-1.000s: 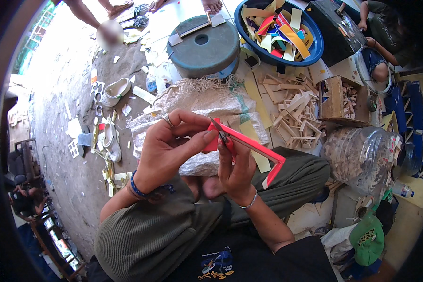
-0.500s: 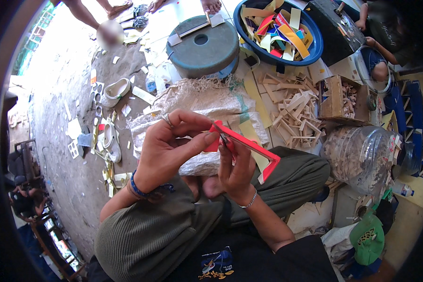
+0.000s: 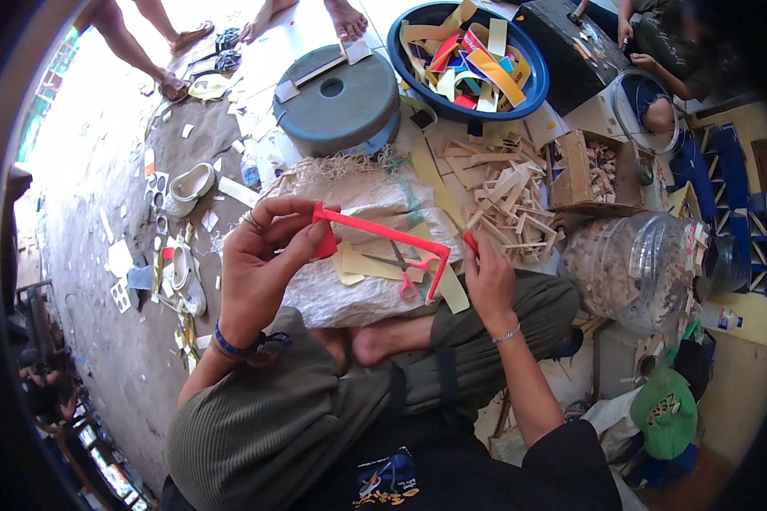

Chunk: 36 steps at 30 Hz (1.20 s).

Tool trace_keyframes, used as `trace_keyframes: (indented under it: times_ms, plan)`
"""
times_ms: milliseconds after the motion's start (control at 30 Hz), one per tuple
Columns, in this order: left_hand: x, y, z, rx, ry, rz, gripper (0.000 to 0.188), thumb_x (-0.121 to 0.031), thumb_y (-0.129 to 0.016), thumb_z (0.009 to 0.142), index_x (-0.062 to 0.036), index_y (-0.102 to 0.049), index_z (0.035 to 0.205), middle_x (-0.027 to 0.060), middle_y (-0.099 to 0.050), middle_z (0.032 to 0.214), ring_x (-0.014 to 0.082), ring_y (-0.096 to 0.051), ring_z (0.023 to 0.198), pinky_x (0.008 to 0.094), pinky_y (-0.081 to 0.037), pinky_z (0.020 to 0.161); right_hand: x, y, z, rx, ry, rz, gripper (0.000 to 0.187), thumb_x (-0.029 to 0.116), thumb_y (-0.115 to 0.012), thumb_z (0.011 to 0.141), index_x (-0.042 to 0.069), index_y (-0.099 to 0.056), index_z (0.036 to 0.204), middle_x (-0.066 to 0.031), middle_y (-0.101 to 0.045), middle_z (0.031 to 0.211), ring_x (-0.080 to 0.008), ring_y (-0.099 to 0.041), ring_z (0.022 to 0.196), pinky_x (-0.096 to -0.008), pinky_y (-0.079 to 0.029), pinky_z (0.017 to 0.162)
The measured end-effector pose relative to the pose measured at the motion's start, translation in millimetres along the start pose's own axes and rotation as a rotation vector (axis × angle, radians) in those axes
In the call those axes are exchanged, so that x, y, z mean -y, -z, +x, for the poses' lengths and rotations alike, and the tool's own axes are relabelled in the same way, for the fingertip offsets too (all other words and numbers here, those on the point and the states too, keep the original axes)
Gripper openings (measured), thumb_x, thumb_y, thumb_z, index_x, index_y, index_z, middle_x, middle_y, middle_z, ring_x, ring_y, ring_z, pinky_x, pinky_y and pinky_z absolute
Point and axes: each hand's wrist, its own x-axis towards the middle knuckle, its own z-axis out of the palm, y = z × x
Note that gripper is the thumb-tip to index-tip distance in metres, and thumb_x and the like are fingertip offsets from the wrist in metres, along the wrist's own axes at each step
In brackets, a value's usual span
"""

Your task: The person cuts a red printed cardstock strip into smaller pieces using pink scissors, then folds and assembles the pieces into a small decorative item. The person handles the cardstock and scissors throughout, working on the floor among scattered materials.

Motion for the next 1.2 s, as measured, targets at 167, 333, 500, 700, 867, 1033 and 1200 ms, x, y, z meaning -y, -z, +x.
trace_keyframes:
  times_ms: [167,333,500,700,867,1033,1200]
  plan:
    - [3,-1,2,0.037,-0.003,-0.049,0.027,-0.002,-0.066,0.101,0.0043,-0.057,0.125,0.0179,-0.073,0.118,0.0214,-0.073,0.105,0.0314,-0.061,0.093,-20,-22,25,0.062,-0.066,-0.170,0.024,0.020,-0.066,0.095,0.009,-0.066,0.117,-0.0168,-0.073,0.099,-0.0392,-0.070,0.090,-0.0497,-0.055,0.074]
    - [6,1,3,0.056,0.017,-0.091,0.023,-0.002,-0.065,0.101,0.0034,-0.057,0.121,0.0199,-0.072,0.123,0.0236,-0.073,0.107,0.0329,-0.061,0.092,-20,-42,13,0.222,-0.162,-0.262,0.026,0.025,-0.068,0.093,0.011,-0.068,0.116,-0.0163,-0.073,0.099,-0.0391,-0.070,0.087,-0.0496,-0.055,0.073]
    - [8,1,4,0.084,0.019,-0.091,0.022,-0.001,-0.065,0.101,0.0038,-0.057,0.120,0.0214,-0.071,0.124,0.0249,-0.073,0.108,0.0348,-0.061,0.094,20,-12,32,0.110,-0.090,-0.110,0.030,0.034,-0.067,0.099,0.008,-0.071,0.113,-0.0122,-0.074,0.096,-0.0325,-0.072,0.082,-0.0462,-0.055,0.071]
    - [10,-5,4,0.107,-0.024,-0.104,0.022,0.000,-0.064,0.101,0.0053,-0.056,0.121,0.0228,-0.070,0.125,0.0250,-0.071,0.111,0.0372,-0.061,0.097,115,87,58,0.485,-0.333,1.159,0.051,0.046,-0.048,0.111,0.001,-0.072,0.108,-0.0004,-0.071,0.095,-0.0066,-0.060,0.083,-0.0251,-0.048,0.072]
    - [12,-5,4,0.110,-0.051,-0.034,0.022,0.001,-0.063,0.101,0.0057,-0.055,0.122,0.0238,-0.069,0.126,0.0256,-0.070,0.114,0.0385,-0.061,0.097,154,112,64,0.640,-0.159,1.110,0.059,0.049,-0.043,0.111,-0.004,-0.069,0.103,-0.0098,-0.071,0.096,-0.0137,-0.070,0.086,-0.0277,-0.055,0.078]
    - [10,-6,4,0.091,-0.055,-0.117,0.030,0.000,-0.065,0.101,0.0040,-0.051,0.128,0.0258,-0.069,0.126,0.0295,-0.071,0.113,0.0403,-0.061,0.098,154,104,62,0.598,-0.293,1.123,0.048,0.043,-0.050,0.110,-0.001,-0.069,0.103,-0.0050,-0.070,0.094,-0.0086,-0.064,0.086,-0.0236,-0.050,0.077]
    - [1,-13,3,0.008,-0.094,-0.222,0.061,-0.006,-0.071,0.098,0.0006,-0.034,0.146,0.0254,-0.071,0.121,0.0323,-0.075,0.105,0.0388,-0.062,0.093,177,65,49,0.258,-0.292,1.193,0.029,0.032,-0.067,0.104,0.003,-0.072,0.106,0.0017,-0.072,0.093,-0.0035,-0.061,0.084,-0.0201,-0.044,0.066]
